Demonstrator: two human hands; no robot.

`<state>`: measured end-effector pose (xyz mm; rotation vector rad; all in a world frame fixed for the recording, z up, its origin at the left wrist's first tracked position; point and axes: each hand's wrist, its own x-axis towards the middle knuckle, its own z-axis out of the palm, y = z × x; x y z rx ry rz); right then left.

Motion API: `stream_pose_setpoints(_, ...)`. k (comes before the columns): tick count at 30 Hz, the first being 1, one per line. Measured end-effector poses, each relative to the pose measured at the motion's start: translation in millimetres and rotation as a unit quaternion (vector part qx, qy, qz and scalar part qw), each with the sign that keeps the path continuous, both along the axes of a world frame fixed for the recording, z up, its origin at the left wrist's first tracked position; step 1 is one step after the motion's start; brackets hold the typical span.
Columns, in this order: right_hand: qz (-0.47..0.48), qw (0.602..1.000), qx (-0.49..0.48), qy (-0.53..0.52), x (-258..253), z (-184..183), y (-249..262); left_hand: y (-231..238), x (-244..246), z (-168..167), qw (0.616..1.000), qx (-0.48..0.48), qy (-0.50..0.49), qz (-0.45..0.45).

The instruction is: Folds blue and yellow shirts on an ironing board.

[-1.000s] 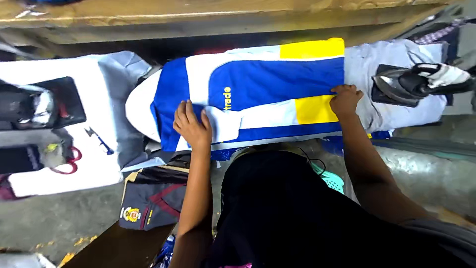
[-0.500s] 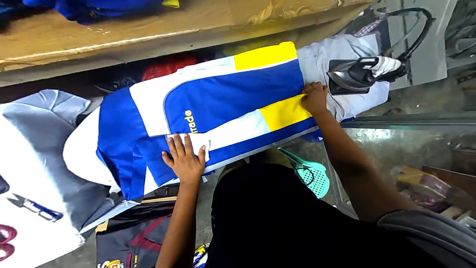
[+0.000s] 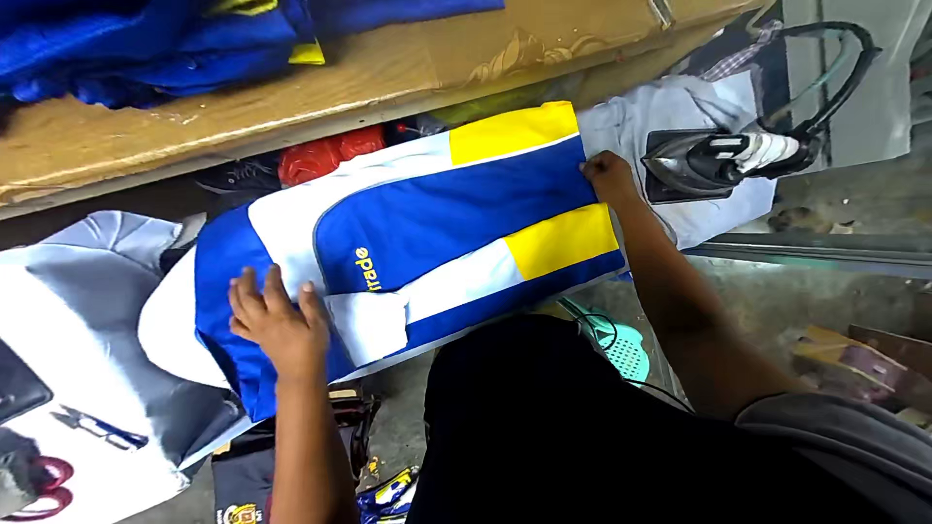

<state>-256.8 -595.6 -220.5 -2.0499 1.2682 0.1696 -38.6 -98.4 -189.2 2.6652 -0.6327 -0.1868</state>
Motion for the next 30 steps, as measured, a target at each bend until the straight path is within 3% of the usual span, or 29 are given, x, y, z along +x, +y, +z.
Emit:
stream_pose_setpoints(4, -0.014, 0.999, 0.004, -0.031, 18, -10, -9, -4, 53, -15, 0.996, 0.079, 0.034, 0.021)
stream_pose_setpoints(9, -0.021, 0.998, -0.033, 0.051, 33, -3, -5, -1, 67, -34, 0.983, 0.165, 0.065, 0.042)
stream_pose_setpoints(14, 0.011, 0.998, -0.056, 0.031, 40, 0, -10, -12, 80, -6, 0.986, 0.129, 0.095, 0.053)
stream_pose_setpoints(17, 0.054, 0.987, -0.146, -0.031, 54, 3, -10, -23, 110, 2, 0.991, 0.099, 0.075, 0.052)
stream_pose_setpoints(19, 0.107, 0.967, -0.22, -0.078, 66, -11, -5, -29, 131, -6, 0.993, 0.093, 0.058, 0.046)
stream_pose_setpoints(21, 0.175, 0.95, -0.249, -0.064, 71, -36, -5, -29, 142, -25, 0.991, 0.122, 0.05, 0.032)
stream_pose_setpoints(23, 0.184, 0.945, -0.269, -0.038, 66, -60, -9, -23, 142, -46, 0.985, 0.161, 0.045, 0.041)
stream_pose_setpoints(26, 0.15, 0.951, -0.269, -0.031, 63, -66, -12, -22, 142, -52, 0.981, 0.176, 0.055, 0.054)
stream_pose_setpoints(30, 0.129, 0.973, -0.186, -0.046, 68, -43, -26, -34, 170, -26, 0.956, 0.217, 0.182, 0.082)
